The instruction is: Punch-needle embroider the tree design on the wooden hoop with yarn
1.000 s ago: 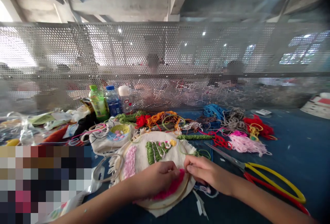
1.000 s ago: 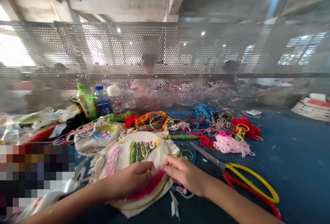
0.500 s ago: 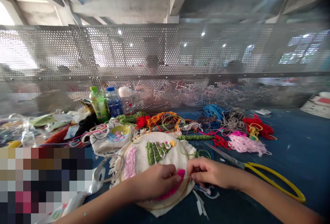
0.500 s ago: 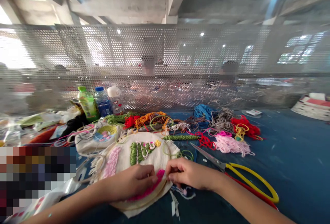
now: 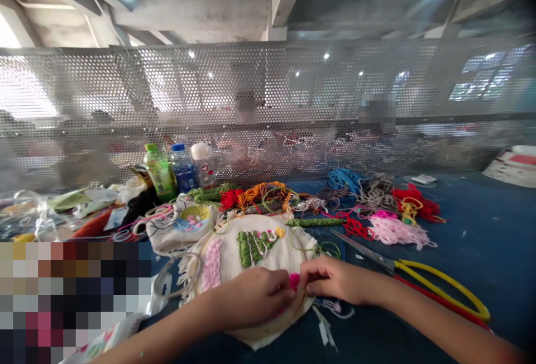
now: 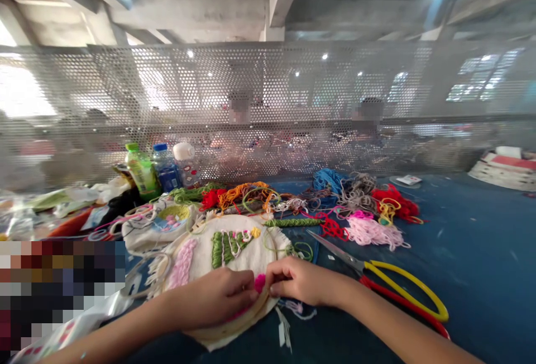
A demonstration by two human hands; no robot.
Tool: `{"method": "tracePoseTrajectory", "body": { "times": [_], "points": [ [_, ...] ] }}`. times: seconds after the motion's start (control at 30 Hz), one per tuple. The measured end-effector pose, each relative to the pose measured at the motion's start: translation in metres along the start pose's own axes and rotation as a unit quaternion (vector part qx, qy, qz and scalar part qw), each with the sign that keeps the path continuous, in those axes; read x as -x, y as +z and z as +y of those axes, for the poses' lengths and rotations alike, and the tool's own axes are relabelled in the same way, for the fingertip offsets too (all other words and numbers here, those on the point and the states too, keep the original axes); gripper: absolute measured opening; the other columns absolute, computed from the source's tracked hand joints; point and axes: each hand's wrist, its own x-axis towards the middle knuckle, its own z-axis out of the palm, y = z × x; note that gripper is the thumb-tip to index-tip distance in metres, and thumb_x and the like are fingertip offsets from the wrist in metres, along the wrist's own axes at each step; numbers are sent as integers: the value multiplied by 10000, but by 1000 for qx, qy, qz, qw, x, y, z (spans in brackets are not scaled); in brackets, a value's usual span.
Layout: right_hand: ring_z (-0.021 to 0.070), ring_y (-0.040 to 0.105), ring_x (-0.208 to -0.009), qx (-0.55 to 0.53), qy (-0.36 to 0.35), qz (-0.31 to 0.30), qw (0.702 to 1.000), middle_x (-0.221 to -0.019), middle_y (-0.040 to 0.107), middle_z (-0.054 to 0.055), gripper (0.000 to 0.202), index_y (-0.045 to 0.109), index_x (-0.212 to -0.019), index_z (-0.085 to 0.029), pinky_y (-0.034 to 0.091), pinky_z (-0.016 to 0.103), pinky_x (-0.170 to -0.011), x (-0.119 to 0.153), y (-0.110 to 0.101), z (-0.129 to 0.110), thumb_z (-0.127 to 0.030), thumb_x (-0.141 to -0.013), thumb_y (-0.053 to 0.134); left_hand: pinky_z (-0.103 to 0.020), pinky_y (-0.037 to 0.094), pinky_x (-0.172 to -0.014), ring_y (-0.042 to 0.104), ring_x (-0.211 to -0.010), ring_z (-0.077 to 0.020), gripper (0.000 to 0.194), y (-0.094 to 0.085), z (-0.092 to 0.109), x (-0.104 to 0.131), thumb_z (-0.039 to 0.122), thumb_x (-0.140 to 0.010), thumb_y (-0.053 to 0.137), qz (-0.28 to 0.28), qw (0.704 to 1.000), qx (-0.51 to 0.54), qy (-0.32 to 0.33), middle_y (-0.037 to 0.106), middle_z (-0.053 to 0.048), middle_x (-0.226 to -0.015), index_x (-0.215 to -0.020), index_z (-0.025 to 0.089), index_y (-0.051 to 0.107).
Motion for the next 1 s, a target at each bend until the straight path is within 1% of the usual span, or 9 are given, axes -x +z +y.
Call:
{"method": "tracePoseTrajectory", "body": {
  "times": [0.1, 0.2, 0.43, 0.53, 0.6, 0.7, 0.8, 0.9, 1.0],
  "points": [
    [135, 531, -724, 9, -3, -1, 1000, -770, 615, 17, 102, 646, -832, -132, 404, 232, -696, 0, 1, -4, -206, -809, 581, -259, 317, -507, 535, -581, -145, 355, 1, 0, 1, 407, -972, 361, 0, 1000, -15, 14, 641, -37, -702, -916, 185, 632],
    [137, 541, -726, 14, 1, 0, 1000, -768, 624, 19, 103, 654, -833, -129, 413, 230, -695, 1, 1, -6, -196, -801, 583, -265, 314, -502, 540, -572, -147, 361, 1, 1, 0, 408, -975, 355, 4, 999, -30, 20, 645, -40, -695, -909, 188, 634],
    [124, 526, -696, 12, -2, 2, 1000, -737, 606, 1, 97, 648, -801, -139, 403, 217, -664, -2, 2, -3, -227, -795, 607, -273, 320, -497, 569, -585, -171, 374, -1, 5, -1, 413, -972, 349, -3, 999, -36, 8, 652, -56, -700, -927, 183, 641],
    [96, 476, -628, 21, 8, 4, 1000, -690, 564, -19, 82, 632, -797, -140, 368, 197, -596, -3, 2, -1, -217, -805, 608, -274, 325, -516, 576, -607, -173, 398, -2, 5, -1, 434, -973, 336, -4, 1000, -24, 4, 661, -60, -724, -931, 185, 644],
    [84, 448, -592, 26, 19, 1, 999, -677, 539, -25, 96, 623, -831, -142, 344, 186, -548, -2, -1, -3, -236, -815, 618, -273, 323, -527, 567, -616, -169, 391, -3, 4, -1, 434, -970, 343, -8, 1000, -11, 3, 662, -56, -736, -934, 188, 645],
    [86, 461, -581, 23, 40, -17, 999, -704, 544, -15, 190, 594, -912, -143, 347, 181, -515, 3, -11, -7, -298, -816, 649, -273, 320, -534, 535, -605, -158, 383, -5, 4, 0, 432, -967, 354, -17, 1000, 15, -8, 651, -46, -732, -930, 188, 646],
    [82, 451, -537, 32, 44, -29, 998, -642, 514, -27, 148, 573, -889, -143, 337, 188, -507, 9, -19, -7, -288, -863, 580, -280, 327, -549, 511, -600, -153, 416, -6, 4, 0, 449, -970, 336, -15, 999, 35, -18, 636, -47, -722, -913, 186, 652],
    [85, 434, -509, 33, 29, -20, 999, -578, 471, -44, 117, 577, -845, -147, 328, 200, -516, 11, -19, -5, -250, -876, 530, -287, 335, -565, 510, -616, -157, 428, -6, 3, 1, 456, -971, 328, -13, 999, 46, -19, 631, -50, -728, -915, 184, 653],
    [80, 367, -498, 34, 18, 21, 999, -547, 406, -58, 102, 582, -783, -146, 277, 201, -494, 9, -12, -4, -219, -844, 544, -286, 329, -561, 501, -610, -156, 429, -5, 4, 2, 469, -964, 336, -16, 998, 47, -23, 630, -51, -727, -916, 183, 652]
  ]
}}
